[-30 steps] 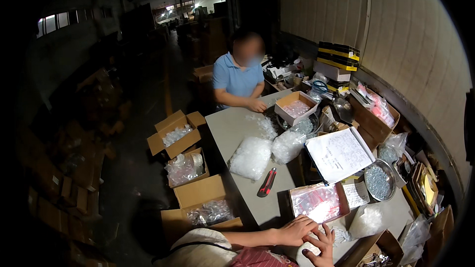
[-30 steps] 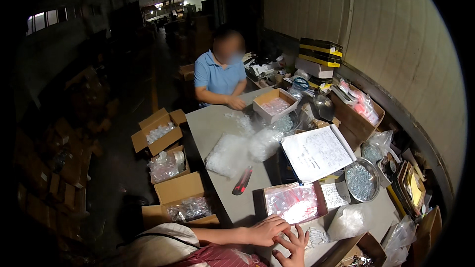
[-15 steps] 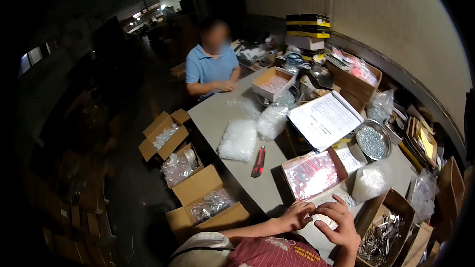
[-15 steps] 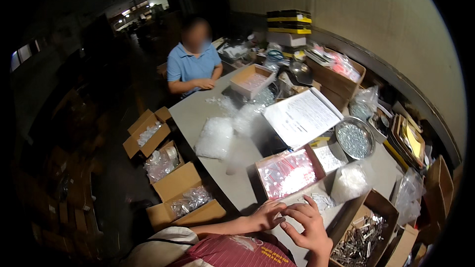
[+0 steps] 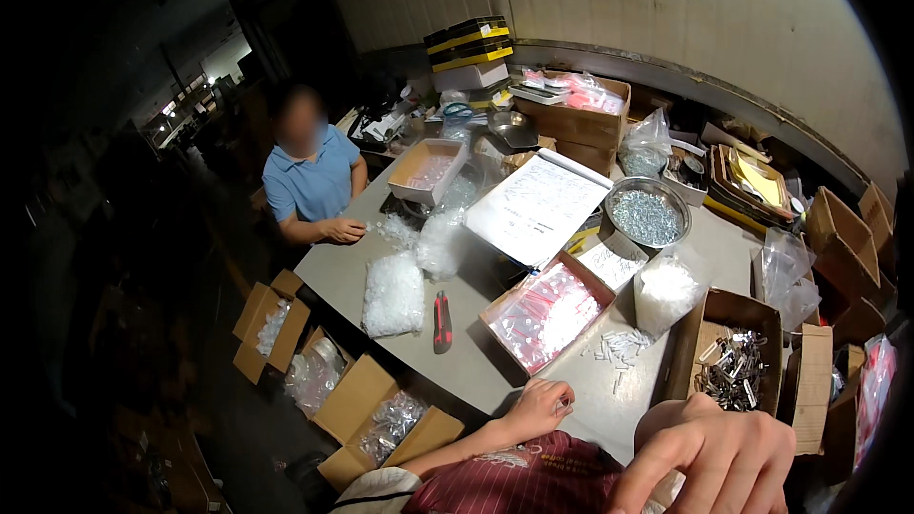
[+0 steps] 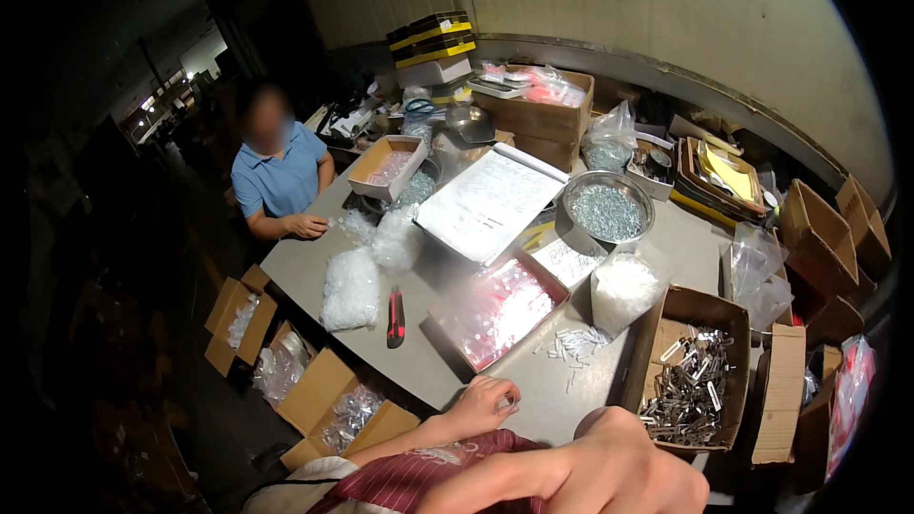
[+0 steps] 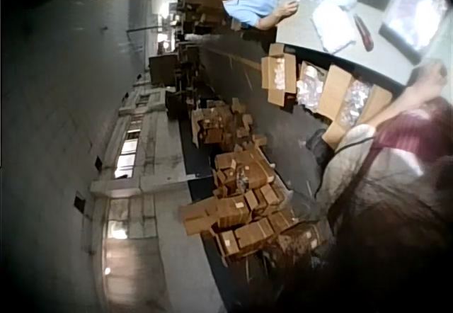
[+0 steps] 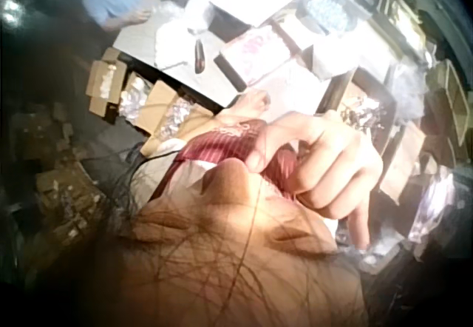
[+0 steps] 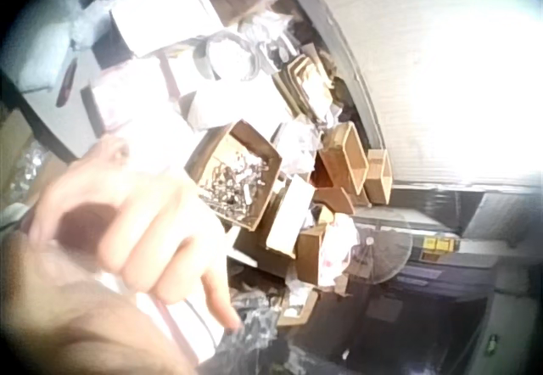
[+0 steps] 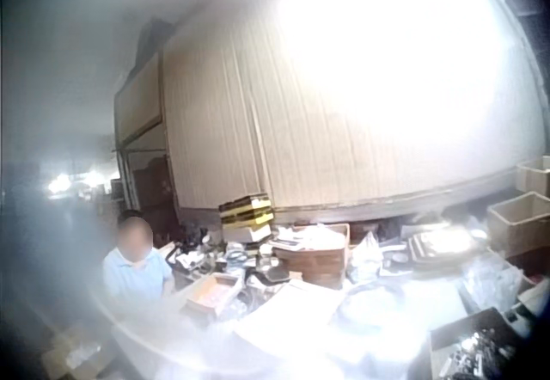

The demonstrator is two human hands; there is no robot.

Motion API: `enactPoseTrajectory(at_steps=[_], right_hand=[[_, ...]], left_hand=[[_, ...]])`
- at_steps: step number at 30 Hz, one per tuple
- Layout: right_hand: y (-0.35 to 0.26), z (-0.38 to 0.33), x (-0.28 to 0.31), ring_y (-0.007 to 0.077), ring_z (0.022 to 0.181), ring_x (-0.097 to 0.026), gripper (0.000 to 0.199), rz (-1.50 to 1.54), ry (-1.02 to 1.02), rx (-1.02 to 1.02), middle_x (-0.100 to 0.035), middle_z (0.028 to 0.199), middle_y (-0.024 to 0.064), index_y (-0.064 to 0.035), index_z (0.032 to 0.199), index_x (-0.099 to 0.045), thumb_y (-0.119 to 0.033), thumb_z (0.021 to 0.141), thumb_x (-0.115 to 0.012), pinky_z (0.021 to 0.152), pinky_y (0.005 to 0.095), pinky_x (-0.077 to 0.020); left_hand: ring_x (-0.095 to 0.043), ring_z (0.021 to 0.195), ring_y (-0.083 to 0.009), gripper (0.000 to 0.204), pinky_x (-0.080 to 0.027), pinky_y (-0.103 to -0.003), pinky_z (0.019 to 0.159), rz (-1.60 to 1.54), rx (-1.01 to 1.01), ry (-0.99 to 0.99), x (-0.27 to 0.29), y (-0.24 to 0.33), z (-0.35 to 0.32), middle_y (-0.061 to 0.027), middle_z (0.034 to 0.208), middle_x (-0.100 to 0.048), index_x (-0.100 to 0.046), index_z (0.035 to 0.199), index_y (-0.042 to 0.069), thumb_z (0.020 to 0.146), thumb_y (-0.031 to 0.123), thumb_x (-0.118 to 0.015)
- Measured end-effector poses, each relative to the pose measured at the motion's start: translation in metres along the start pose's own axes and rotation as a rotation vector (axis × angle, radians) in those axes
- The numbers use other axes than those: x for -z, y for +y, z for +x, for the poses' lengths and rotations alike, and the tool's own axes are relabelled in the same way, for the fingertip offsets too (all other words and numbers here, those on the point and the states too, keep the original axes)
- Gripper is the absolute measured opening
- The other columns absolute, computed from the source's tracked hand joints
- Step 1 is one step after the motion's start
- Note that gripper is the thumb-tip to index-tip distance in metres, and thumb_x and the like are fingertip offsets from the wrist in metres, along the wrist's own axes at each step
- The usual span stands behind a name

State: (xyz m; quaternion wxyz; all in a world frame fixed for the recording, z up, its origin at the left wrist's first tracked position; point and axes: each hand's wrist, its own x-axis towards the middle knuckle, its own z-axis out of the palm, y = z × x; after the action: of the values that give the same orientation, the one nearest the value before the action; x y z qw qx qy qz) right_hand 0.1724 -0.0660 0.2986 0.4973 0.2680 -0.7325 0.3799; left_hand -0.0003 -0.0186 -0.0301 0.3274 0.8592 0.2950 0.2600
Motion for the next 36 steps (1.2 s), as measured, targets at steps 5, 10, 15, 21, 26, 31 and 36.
enactPoseTrajectory(at_steps=[5, 10, 15, 21, 26, 31, 36], right_hand=[[0.004, 0.011, -0.007, 0.0094, 0.042, -0.038, 0.059, 0.165, 0.053, -0.002, -0.038, 0.051, -0.0062, -0.0204, 0.053, -0.037, -0.042, 0.108, -0.042, 0.083, 0.0600, -0.0502], [-0.004, 0.006, -0.006, 0.0094, 0.042, -0.037, 0.059, 0.246, 0.035, -0.025, -0.039, 0.053, -0.0064, -0.0201, 0.053, -0.037, -0.040, 0.109, -0.041, 0.081, 0.0575, -0.0509], [-0.002, 0.008, -0.018, 0.0101, 0.044, -0.038, 0.060, 0.139, 0.274, -0.005, -0.040, 0.054, -0.0053, -0.0189, 0.053, -0.041, -0.040, 0.109, -0.039, 0.078, 0.0570, -0.0521], [0.002, 0.012, -0.001, 0.0127, 0.046, -0.039, 0.059, 0.050, 0.037, 0.036, -0.040, 0.057, -0.0029, -0.0176, 0.054, -0.042, -0.042, 0.108, -0.041, 0.076, 0.0579, -0.0517], [0.004, 0.004, -0.003, 0.0137, 0.047, -0.039, 0.061, 0.158, 0.024, 0.007, -0.042, 0.057, -0.0020, -0.0160, 0.054, -0.043, -0.043, 0.108, -0.040, 0.073, 0.0582, -0.0513], [-0.003, 0.001, -0.004, 0.0142, 0.046, -0.039, 0.061, 0.118, 0.094, -0.025, -0.042, 0.057, -0.0020, -0.0153, 0.054, -0.044, -0.043, 0.108, -0.039, 0.074, 0.0583, -0.0510], [-0.006, -0.019, -0.013, 0.0132, 0.045, -0.038, 0.063, 0.122, 0.216, -0.008, -0.040, 0.053, -0.0040, -0.0165, 0.052, -0.041, -0.043, 0.109, -0.034, 0.076, 0.0572, -0.0521]], left_hand=[[-0.065, 0.085, -0.0256, 0.021, -0.045, -0.039, 0.086, 0.010, -0.031, 0.020, 0.001, 0.000, -0.004, -0.0049, 0.085, -0.066, -0.062, 0.094, 0.010, 0.080, 0.013, -0.077], [-0.063, 0.083, -0.0262, 0.020, -0.044, -0.039, 0.086, -0.012, -0.074, -0.016, 0.000, 0.003, 0.002, -0.0048, 0.082, -0.064, -0.062, 0.094, 0.011, 0.080, 0.012, -0.077], [-0.062, 0.083, -0.0261, 0.020, -0.043, -0.039, 0.087, 0.007, -0.055, 0.004, 0.003, 0.007, 0.001, -0.0046, 0.082, -0.064, -0.063, 0.094, 0.011, 0.080, 0.012, -0.077], [-0.061, 0.084, -0.0259, 0.019, -0.041, -0.038, 0.090, 0.032, -0.046, 0.028, 0.004, 0.005, -0.002, -0.0045, 0.082, -0.064, -0.063, 0.093, 0.012, 0.079, 0.011, -0.077], [-0.061, 0.085, -0.0255, 0.020, -0.040, -0.038, 0.092, 0.036, -0.040, 0.040, 0.005, 0.006, -0.004, -0.0046, 0.082, -0.064, -0.063, 0.092, 0.012, 0.078, 0.011, -0.077], [-0.062, 0.083, -0.0266, 0.019, -0.043, -0.039, 0.088, 0.037, -0.042, 0.005, 0.001, 0.006, 0.000, -0.0057, 0.081, -0.064, -0.064, 0.091, 0.011, 0.078, 0.011, -0.078], [-0.062, 0.081, -0.0308, 0.018, -0.048, -0.044, 0.076, 0.004, 0.020, -0.054, -0.005, -0.006, -0.002, -0.0092, 0.083, -0.065, -0.064, 0.092, 0.009, 0.078, 0.011, -0.076]])
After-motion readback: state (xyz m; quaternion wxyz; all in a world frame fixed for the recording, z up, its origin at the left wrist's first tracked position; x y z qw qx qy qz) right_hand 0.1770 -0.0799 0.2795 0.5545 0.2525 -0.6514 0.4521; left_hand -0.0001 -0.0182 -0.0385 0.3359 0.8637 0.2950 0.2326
